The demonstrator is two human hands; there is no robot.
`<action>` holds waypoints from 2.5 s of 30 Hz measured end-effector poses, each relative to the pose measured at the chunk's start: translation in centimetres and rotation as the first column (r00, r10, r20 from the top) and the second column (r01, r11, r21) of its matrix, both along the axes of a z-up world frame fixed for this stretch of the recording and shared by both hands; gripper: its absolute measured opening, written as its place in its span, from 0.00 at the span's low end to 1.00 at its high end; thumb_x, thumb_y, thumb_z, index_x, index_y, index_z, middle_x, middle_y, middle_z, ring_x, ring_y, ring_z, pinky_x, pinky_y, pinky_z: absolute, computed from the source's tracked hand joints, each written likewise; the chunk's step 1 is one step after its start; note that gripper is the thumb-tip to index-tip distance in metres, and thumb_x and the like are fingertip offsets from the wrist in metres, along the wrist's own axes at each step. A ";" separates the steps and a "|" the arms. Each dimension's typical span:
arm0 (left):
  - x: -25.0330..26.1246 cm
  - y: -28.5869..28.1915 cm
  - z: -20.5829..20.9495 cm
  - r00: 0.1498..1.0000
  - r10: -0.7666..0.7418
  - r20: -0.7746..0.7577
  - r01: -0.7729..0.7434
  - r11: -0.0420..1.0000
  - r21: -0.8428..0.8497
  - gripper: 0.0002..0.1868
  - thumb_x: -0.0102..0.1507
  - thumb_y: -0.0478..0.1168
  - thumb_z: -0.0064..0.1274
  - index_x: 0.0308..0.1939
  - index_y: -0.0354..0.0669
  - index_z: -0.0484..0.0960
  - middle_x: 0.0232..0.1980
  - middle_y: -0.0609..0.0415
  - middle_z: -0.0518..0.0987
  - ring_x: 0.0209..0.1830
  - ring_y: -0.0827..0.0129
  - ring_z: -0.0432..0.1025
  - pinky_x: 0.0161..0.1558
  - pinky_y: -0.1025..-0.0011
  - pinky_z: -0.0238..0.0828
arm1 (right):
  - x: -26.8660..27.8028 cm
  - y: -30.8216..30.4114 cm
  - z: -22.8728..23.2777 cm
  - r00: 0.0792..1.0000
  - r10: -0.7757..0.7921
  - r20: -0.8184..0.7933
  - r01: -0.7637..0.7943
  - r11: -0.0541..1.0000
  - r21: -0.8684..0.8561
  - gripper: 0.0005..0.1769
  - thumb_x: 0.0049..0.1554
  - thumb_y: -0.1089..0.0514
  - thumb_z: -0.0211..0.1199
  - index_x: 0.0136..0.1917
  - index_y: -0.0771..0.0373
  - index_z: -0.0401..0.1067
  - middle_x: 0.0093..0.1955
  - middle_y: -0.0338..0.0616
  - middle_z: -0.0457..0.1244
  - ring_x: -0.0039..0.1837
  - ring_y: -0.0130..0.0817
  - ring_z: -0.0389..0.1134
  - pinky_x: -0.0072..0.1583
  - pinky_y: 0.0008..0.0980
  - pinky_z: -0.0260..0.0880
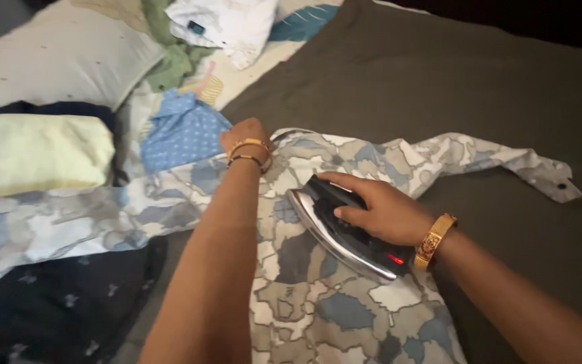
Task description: The person irons a patterned long-sleeve shirt on a bed, smoothing the body and sleeves with an electric iron, then folds it. The person then irons a blue patterned shirt, smoothing the sleeves and body before folding it as well.
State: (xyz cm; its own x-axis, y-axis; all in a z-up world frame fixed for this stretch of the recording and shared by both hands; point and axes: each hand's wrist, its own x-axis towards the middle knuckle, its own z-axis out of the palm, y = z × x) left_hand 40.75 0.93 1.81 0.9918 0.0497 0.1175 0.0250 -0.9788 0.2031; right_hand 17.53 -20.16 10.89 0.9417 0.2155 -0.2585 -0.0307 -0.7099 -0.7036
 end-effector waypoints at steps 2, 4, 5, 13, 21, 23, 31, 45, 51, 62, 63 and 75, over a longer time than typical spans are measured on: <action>0.5 -0.7 -0.7 0.995 -0.058 0.078 0.050 0.993 0.106 0.08 0.61 0.44 0.57 0.41 0.51 0.89 0.46 0.47 0.85 0.50 0.55 0.80 0.49 0.59 0.72 | -0.3 -0.8 -0.7 0.975 0.112 0.192 -0.129 0.988 0.080 0.36 0.56 0.56 0.62 0.76 0.45 0.61 0.65 0.46 0.68 0.58 0.37 0.72 0.59 0.36 0.70; 0.9 -1.0 -0.9 0.976 -0.130 0.177 0.103 0.983 0.151 0.08 0.65 0.41 0.53 0.39 0.52 0.89 0.44 0.47 0.86 0.47 0.54 0.80 0.48 0.57 0.72 | -0.5 -0.9 -1.0 0.929 0.194 0.316 -0.234 0.968 0.095 0.35 0.56 0.57 0.62 0.76 0.49 0.61 0.68 0.47 0.67 0.62 0.36 0.72 0.61 0.37 0.69; 1.0 -0.8 -0.9 0.956 -0.170 0.238 0.138 0.980 0.145 0.09 0.65 0.40 0.52 0.39 0.52 0.89 0.42 0.48 0.86 0.47 0.53 0.80 0.48 0.56 0.72 | -0.6 -0.6 -1.1 0.913 0.226 0.340 -0.267 0.960 0.079 0.35 0.56 0.57 0.63 0.76 0.49 0.61 0.66 0.48 0.68 0.60 0.37 0.73 0.60 0.37 0.69; -5.2 7.5 -2.7 0.769 -0.222 0.599 0.293 0.956 -0.022 0.19 0.62 0.53 0.59 0.47 0.45 0.84 0.44 0.47 0.84 0.49 0.51 0.75 0.51 0.52 0.64 | 2.2 2.8 -1.6 0.899 0.356 0.255 -0.279 0.915 -0.292 0.34 0.56 0.50 0.62 0.75 0.36 0.62 0.48 0.50 0.71 0.49 0.45 0.74 0.54 0.42 0.72; -5.2 18.1 -1.5 0.942 0.075 0.328 -0.088 0.996 0.025 0.09 0.67 0.46 0.51 0.42 0.56 0.87 0.43 0.49 0.84 0.48 0.53 0.76 0.59 0.48 0.59 | 10.3 2.8 -3.3 0.835 -0.044 0.549 0.063 0.998 -0.016 0.33 0.57 0.55 0.66 0.74 0.54 0.63 0.62 0.55 0.67 0.59 0.49 0.71 0.59 0.40 0.69; -6.2 18.4 -0.7 0.939 0.101 0.328 -0.119 0.992 0.033 0.09 0.71 0.45 0.49 0.45 0.54 0.86 0.45 0.48 0.84 0.51 0.54 0.76 0.60 0.48 0.59 | 10.5 4.0 -3.0 0.927 -0.133 0.351 0.122 0.991 0.054 0.33 0.59 0.55 0.65 0.77 0.51 0.62 0.61 0.58 0.68 0.58 0.55 0.69 0.58 0.44 0.69; -13.0 8.2 -1.3 0.792 -0.115 0.600 0.490 0.705 -0.513 0.24 0.70 0.41 0.44 0.69 0.40 0.69 0.67 0.42 0.73 0.67 0.49 0.68 0.68 0.56 0.62 | 6.8 10.0 -3.7 0.875 0.185 0.447 -0.201 0.979 -0.011 0.32 0.56 0.53 0.65 0.73 0.51 0.66 0.58 0.50 0.71 0.57 0.44 0.74 0.58 0.38 0.72; -15.7 6.0 -1.6 0.985 -0.171 -0.030 0.174 0.966 0.190 0.39 0.67 0.59 0.32 0.81 0.57 0.44 0.83 0.52 0.38 0.82 0.59 0.32 0.75 0.54 0.27 | 7.7 -7.3 -3.2 0.830 -0.541 0.137 0.556 0.822 -0.121 0.37 0.61 0.54 0.61 0.81 0.43 0.55 0.61 0.58 0.69 0.60 0.61 0.69 0.59 0.53 0.70; -21.6 2.2 -0.6 0.940 -0.324 -0.109 0.338 0.928 0.157 0.39 0.67 0.61 0.34 0.80 0.57 0.47 0.84 0.52 0.41 0.84 0.58 0.33 0.77 0.54 0.27 | -1.7 -4.8 -4.7 0.884 -0.154 0.441 0.203 0.977 -0.067 0.35 0.55 0.56 0.64 0.75 0.46 0.61 0.63 0.53 0.67 0.60 0.53 0.70 0.59 0.45 0.69; -25.7 10.7 -2.9 0.973 -0.188 0.135 0.180 0.981 0.069 0.36 0.64 0.53 0.45 0.74 0.46 0.60 0.79 0.45 0.55 0.81 0.54 0.44 0.76 0.55 0.37 | 4.9 -7.4 -4.5 0.860 -0.391 0.328 0.481 0.836 -0.263 0.33 0.60 0.51 0.61 0.77 0.44 0.60 0.62 0.56 0.67 0.62 0.55 0.69 0.64 0.48 0.68; -27.3 11.3 -3.1 0.963 -0.213 0.168 0.212 0.977 0.024 0.38 0.61 0.51 0.48 0.75 0.45 0.59 0.79 0.44 0.56 0.80 0.53 0.47 0.76 0.56 0.40 | 4.7 -7.3 -4.7 0.874 -0.343 0.343 0.416 0.894 -0.166 0.33 0.59 0.52 0.62 0.76 0.46 0.60 0.64 0.55 0.67 0.63 0.53 0.69 0.64 0.46 0.68; -44.2 12.5 -9.3 0.937 0.169 -0.306 -0.265 0.914 -0.307 0.54 0.49 0.47 0.64 0.78 0.61 0.57 0.55 0.47 0.81 0.60 0.52 0.75 0.61 0.55 0.70 | -18.1 0.2 -2.7 0.984 0.179 0.021 -0.180 0.982 0.049 0.36 0.56 0.55 0.62 0.76 0.37 0.59 0.69 0.38 0.67 0.65 0.35 0.73 0.66 0.32 0.69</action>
State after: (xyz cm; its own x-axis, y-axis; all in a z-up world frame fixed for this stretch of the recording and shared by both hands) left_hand -3.45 13.44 -7.52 0.9430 0.2559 -0.2128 0.3288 -0.8156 0.4762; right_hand -0.54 -19.99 8.22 0.8907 0.3936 -0.2276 0.1057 -0.6660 -0.7384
